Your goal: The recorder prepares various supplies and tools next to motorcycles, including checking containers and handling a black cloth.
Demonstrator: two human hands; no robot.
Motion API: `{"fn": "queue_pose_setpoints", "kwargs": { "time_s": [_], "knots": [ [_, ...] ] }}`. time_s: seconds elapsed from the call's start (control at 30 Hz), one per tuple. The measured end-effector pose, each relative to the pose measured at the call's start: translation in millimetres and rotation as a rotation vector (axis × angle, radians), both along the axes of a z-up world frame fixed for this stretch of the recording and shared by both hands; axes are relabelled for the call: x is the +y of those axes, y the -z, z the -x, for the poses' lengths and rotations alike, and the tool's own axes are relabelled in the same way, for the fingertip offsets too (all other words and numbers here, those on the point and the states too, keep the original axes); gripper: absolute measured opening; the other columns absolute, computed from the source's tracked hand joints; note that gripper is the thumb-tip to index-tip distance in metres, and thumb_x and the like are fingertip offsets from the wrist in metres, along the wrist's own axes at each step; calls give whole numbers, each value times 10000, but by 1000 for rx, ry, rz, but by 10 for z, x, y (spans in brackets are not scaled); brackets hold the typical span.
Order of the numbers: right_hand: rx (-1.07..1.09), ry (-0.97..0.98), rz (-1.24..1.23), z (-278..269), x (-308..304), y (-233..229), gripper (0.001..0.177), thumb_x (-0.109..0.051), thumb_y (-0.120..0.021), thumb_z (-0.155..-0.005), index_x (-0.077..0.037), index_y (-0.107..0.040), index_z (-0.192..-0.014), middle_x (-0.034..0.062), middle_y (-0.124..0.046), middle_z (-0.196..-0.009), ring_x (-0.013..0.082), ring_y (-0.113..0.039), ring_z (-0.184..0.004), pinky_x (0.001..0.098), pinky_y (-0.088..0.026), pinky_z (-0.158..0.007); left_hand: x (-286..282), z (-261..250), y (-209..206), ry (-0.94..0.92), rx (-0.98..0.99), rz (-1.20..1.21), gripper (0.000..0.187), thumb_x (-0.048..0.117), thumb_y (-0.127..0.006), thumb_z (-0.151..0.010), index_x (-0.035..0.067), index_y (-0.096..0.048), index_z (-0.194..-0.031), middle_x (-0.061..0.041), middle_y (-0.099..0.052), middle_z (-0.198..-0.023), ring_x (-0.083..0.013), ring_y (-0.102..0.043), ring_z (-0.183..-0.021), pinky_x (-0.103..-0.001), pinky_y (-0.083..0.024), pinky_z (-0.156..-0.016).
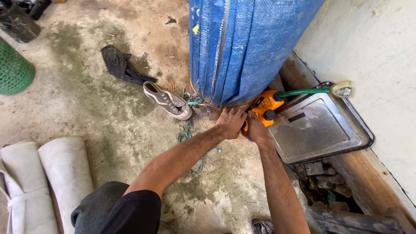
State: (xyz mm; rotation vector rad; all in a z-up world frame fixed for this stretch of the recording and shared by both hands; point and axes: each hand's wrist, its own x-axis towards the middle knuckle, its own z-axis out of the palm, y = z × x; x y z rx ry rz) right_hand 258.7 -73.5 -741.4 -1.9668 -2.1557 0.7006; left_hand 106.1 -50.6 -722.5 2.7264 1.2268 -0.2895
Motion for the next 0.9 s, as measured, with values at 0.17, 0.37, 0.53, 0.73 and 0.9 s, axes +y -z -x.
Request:
{"fn": "queue_pose_setpoints", "kwargs": {
  "time_s": [0.17, 0.37, 0.53, 0.73, 0.9],
  "knots": [
    [64, -129, 47, 164, 81, -246, 843, -152, -931, -641, -111, -553, -1393, 81, -639, -1395, 278, -626, -1262, 400, -503, -1084, -58, 291, -454, 16, 37, -4, 940, 439, -811, -816, 5, -334, -1500, -168, -403, -1520, -350, -400, -1418, -607, -391, -1102],
    [117, -209, 31, 426, 199, -410, 815, -225, -970, -584, -84, -615, -1305, 122, -735, -1223, 297, -698, -1155, 406, -547, -1001, -20, 775, -607, -21, -88, -15, 844, 402, -834, -780, 37, -430, -1425, -141, -518, -1397, -319, -497, -1344, -563, -430, -1085],
    [161, -299, -55, 754, 222, -751, 721, -214, -957, -544, -88, -701, -1206, 137, -770, -1157, 308, -696, -1144, 420, -546, -957, 61, 1287, -650, -47, -283, -18, 777, 402, -854, -730, 101, -479, -1341, -134, -569, -1317, -328, -539, -1329, -538, -421, -1131],
    [147, -239, 9, 1095, 207, -1302, 762, -254, -954, -563, -84, -673, -1250, 157, -766, -1150, 299, -727, -1101, 411, -561, -936, 125, 1783, -751, -133, -507, 142, 959, 531, -876, -675, 84, -438, -1402, -168, -567, -1348, -380, -584, -1252, -517, -489, -1053],
    [181, -193, 23, 1409, 221, -1700, 746, -234, -902, -611, -99, -650, -1300, 144, -780, -1139, 276, -751, -1071, 408, -563, -942, 189, 2080, -804, -147, -514, 102, 1005, 495, -867, -679, 27, -441, -1459, -206, -577, -1338, -402, -593, -1247, -504, -503, -1046]
  ]
}}
